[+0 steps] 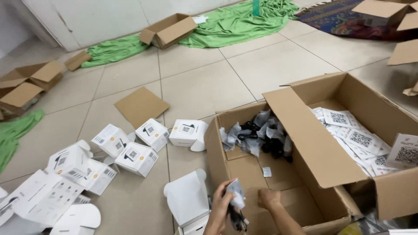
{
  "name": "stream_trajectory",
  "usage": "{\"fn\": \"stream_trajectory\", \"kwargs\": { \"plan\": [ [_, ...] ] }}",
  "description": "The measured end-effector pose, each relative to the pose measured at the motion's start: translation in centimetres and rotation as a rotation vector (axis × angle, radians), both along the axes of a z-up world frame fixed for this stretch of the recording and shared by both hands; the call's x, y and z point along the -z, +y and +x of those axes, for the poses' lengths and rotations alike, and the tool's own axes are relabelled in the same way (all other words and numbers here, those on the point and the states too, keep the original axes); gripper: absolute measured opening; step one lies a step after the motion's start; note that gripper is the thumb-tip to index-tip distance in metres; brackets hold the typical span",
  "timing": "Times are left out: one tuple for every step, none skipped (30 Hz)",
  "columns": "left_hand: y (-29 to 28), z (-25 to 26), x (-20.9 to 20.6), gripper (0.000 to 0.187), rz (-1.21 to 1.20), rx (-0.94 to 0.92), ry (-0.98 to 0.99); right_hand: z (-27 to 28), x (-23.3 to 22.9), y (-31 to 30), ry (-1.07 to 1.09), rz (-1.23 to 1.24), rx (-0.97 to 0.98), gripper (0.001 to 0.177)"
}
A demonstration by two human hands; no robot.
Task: The person packs items and cables into small product boxes and organizes these boxes into larger containers.
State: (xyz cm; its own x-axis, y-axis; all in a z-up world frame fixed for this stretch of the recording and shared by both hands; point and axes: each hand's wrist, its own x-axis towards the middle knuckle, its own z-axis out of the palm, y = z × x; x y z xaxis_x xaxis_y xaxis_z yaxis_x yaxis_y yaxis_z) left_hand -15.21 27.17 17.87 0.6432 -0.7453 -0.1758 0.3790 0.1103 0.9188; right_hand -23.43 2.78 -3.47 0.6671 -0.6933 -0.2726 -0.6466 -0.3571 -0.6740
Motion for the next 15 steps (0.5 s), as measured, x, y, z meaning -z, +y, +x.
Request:
{"fn": "stream_trajectory", "kwargs": {
  "plan": [
    [3.0, 0.7, 3.8, 0.053, 0.026, -0.104, -0.071, 0.2, -3.4, 0.6, 0.164, -0.169, -0.12, 0.046],
    [6.1, 0.9, 7.8, 0.054, 0.056, -0.203, -0.131, 0.4, -6.5, 2.9, 0.337, -0.336, -0.236, 0.044],
    [8.8, 1.5, 11.5, 0.054, 0.056, -0.208, -0.127, 0.7, -9.1, 4.3, 0.34, -0.338, -0.242, 0.044],
    [11.5, 2.2, 15.3, 0.052, 0.199, -0.32, -0.065, 0.8, -11.5, 5.8, -0.05, -0.39, -0.137, 0.048],
    [14.1, 2.8, 19.2, 0.051, 0.345, -0.428, -0.001, 1.1, -13.9, 7.2, -0.439, -0.431, -0.024, 0.053],
    [15.4, 2.4, 20.6, 0.051, 0.344, -0.427, 0.002, 0.5, -17.1, 10.2, -0.437, -0.434, -0.025, 0.053],
    [16.6, 2.1, 22.1, 0.053, 0.217, -0.454, -0.043, 0.0, -20.3, 13.2, -0.626, -0.202, -0.105, 0.055],
    [18.0, 1.4, 23.8, 0.056, 0.095, -0.479, -0.084, -0.7, -23.3, 16.4, -0.803, 0.039, -0.184, 0.057],
    [17.8, -1.1, 20.8, 0.056, 0.097, -0.477, -0.076, -2.1, -24.2, 19.3, -0.795, 0.04, -0.182, 0.057],
    [17.7, -3.5, 17.8, 0.06, 0.034, -0.446, -0.244, -3.5, -25.1, 22.3, -0.814, 0.148, -0.326, 0.062],
    [17.6, -5.9, 14.8, 0.064, -0.029, -0.411, -0.411, -4.8, -26.0, 25.2, -0.827, 0.259, -0.469, 0.067],
    [17.4, -7.1, 11.4, 0.064, -0.026, -0.414, -0.409, -4.9, -22.4, 26.3, -0.824, 0.263, -0.471, 0.067],
    [17.2, -8.2, 8.2, 0.064, 0.14, -0.311, -0.544, -5.0, -18.7, 27.3, -0.716, 0.47, -0.378, 0.06],
    [17.3, -10.0, 5.0, 0.063, 0.313, -0.206, -0.663, -5.8, -15.0, 28.7, -0.589, 0.677, -0.28, 0.054],
    [17.8, -10.8, 3.4, 0.063, 0.322, -0.211, -0.648, -6.0, -10.3, 28.7, -0.573, 0.686, -0.282, 0.054]
  ]
}}
